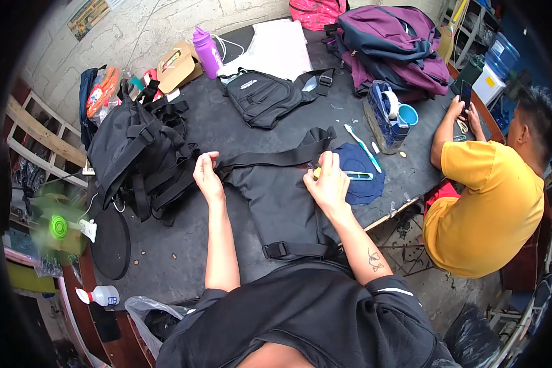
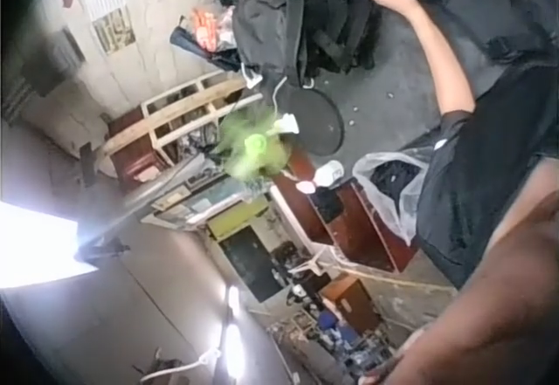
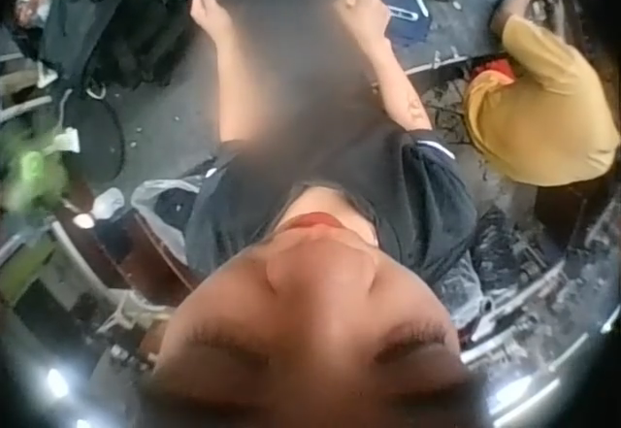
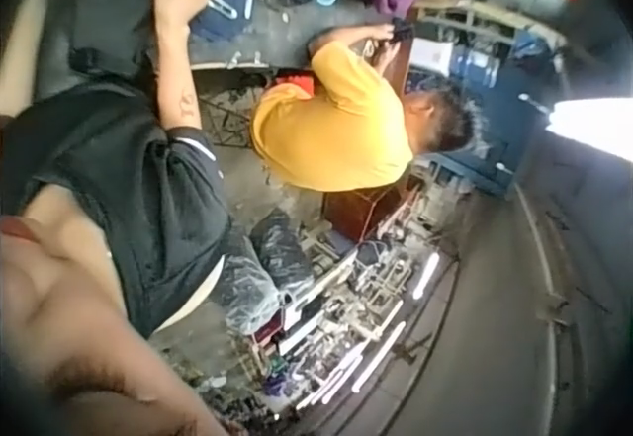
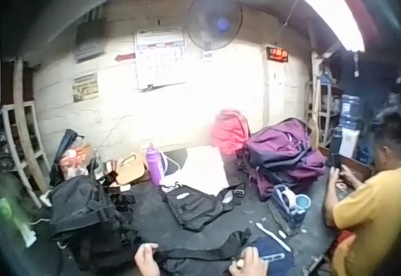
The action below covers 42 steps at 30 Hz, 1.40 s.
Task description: Inspecting, trimming loose threads, and organizing black bags on a workbench.
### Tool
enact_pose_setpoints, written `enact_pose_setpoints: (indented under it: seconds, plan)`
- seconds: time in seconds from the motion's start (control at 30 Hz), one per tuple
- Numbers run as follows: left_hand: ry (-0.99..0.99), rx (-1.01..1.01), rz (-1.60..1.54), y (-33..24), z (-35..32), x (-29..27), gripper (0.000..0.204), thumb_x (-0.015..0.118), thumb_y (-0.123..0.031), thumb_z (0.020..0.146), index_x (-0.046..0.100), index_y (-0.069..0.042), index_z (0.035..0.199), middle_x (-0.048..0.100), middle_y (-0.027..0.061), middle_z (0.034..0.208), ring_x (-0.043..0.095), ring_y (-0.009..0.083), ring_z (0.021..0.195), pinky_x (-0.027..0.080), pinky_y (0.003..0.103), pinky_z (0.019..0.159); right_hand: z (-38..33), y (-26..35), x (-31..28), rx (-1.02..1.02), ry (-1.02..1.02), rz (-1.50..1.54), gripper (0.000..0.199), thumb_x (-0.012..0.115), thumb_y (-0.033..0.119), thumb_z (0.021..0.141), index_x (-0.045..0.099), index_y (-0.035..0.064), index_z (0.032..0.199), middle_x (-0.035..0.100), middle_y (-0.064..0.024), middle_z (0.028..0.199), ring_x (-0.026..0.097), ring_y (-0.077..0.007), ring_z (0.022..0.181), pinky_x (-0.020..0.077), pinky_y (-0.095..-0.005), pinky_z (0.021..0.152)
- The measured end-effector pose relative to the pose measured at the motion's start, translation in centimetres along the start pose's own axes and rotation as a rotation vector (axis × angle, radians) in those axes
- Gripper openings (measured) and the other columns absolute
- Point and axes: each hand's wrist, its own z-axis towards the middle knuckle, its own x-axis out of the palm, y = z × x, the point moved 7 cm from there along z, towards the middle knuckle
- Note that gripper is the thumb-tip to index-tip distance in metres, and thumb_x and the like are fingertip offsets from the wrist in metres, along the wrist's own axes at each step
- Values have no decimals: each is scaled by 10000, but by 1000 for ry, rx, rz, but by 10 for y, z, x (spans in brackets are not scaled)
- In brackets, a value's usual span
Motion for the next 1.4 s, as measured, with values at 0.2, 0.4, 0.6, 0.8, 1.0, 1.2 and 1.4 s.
enact_pose_setpoints:
  seconds: [0.2, 0.4, 0.6, 0.8, 1.0, 1.2, 1.4]
  plan:
    - [-63, -9, 115, 5, -9, -10, 293, 480, -195, 995, 620, 30, 870, 615, 59, 839, 557, 151, 818, 424, 280, 781, -3, 16, 6, -82, 5, -15, 379, 698, 194, 710, 442, 66, 959, 483, -122, 909, 603, -339, 670, 488, -434, 565]
    - [-140, 47, 142, -2, -21, -11, 260, 487, -185, 987, 624, 12, 887, 593, 81, 876, 558, 185, 836, 426, 299, 789, -2, 46, 32, -168, 51, -44, 405, 716, 196, 709, 436, 52, 966, 469, -137, 899, 597, -328, 669, 481, -425, 556]
    - [-228, 17, 186, -1, -33, -22, 194, 515, -170, 977, 624, -12, 948, 541, 84, 976, 534, 183, 889, 418, 302, 819, -1, 58, 46, -168, 52, -103, 422, 728, 222, 715, 441, 51, 973, 472, -139, 900, 599, -326, 669, 487, -419, 552]
    - [-292, -205, 91, 31, -45, -38, 185, 552, -176, 960, 582, -38, 1079, 438, 89, 1106, 499, 170, 933, 409, 306, 867, -2, 50, 35, -131, 25, -130, 423, 733, 218, 698, 439, 56, 956, 472, -136, 899, 598, -329, 659, 494, -423, 554]
    - [-280, -397, -106, 53, -50, -40, 180, 545, -169, 955, 576, -85, 1111, 511, 44, 1086, 494, 127, 967, 379, 277, 888, 0, 43, 35, -129, 68, -200, 481, 712, 190, 674, 436, 21, 1030, 466, -160, 938, 635, -298, 675, 509, -396, 564]
    - [-275, -528, -258, 61, -52, -39, 257, 527, -215, 964, 591, -83, 1175, 581, 4, 1089, 520, 100, 964, 384, 265, 862, 2, 62, 48, -156, 83, -176, 448, 722, 201, 696, 439, 32, 999, 476, -153, 924, 621, -309, 671, 500, -406, 568]
    - [-223, -537, -366, 66, -52, -39, 293, 525, -206, 970, 625, -56, 1202, 574, 15, 1147, 557, 125, 993, 423, 291, 877, 3, 81, 66, -165, 112, -113, 439, 741, 248, 715, 449, 42, 971, 479, -157, 922, 607, -326, 664, 495, -420, 577]
